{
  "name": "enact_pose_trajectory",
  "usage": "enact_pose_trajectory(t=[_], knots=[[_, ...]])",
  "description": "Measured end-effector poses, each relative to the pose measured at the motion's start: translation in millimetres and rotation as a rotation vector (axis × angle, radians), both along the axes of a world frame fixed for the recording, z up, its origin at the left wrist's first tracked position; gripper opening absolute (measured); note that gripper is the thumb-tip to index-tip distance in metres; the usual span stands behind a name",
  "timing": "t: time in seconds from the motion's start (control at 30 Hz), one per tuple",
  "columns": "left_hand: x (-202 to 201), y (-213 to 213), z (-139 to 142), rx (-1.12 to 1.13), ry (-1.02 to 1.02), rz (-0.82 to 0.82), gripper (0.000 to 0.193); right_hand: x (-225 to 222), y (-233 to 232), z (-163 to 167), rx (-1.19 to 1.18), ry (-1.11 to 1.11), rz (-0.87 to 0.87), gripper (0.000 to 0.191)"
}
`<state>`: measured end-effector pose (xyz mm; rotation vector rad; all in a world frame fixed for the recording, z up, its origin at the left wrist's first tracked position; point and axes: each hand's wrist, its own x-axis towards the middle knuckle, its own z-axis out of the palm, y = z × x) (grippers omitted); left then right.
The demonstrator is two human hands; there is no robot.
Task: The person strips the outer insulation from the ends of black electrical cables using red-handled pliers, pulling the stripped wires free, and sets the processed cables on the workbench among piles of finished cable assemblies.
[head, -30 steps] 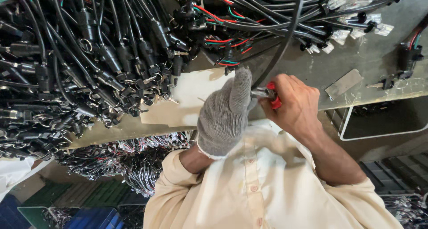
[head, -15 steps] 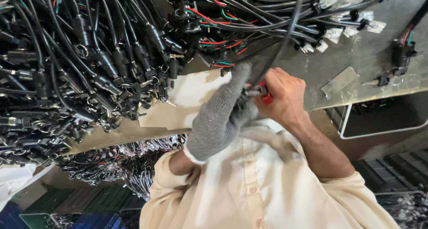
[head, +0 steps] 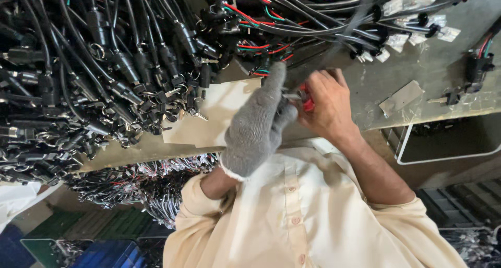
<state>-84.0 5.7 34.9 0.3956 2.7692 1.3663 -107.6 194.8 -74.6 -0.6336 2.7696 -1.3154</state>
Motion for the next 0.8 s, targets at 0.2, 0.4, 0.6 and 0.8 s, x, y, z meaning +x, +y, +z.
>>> enact_pose_trajectory(t=[0.2, 0.4, 0.6, 0.8], knots=[[2.4, -46.4, 30.2, -0.112, 0.085, 0.383, 0.048, -7.4, -4.4, 13.6, 0.269, 0.182, -0.105, 0.061], [-17.4, -87.9, 44.5, -0.718, 0.385, 0.535, 0.061, -30.7, -2.3, 50.7, 0.219, 0.372, -0.077, 0.052], [-36.8, -57.2, 22.2, -0.487, 0.35, 0.182, 0.052, -86.6, -1.1, 70.9, 0.202, 0.449, -0.054, 0.024], [-61.0, -55.0, 8.4, -0.122, 0.365, 0.119, 0.056, -64.2, 10.8, 94.9, -0.116, 0.441, 0.018, 0.02]])
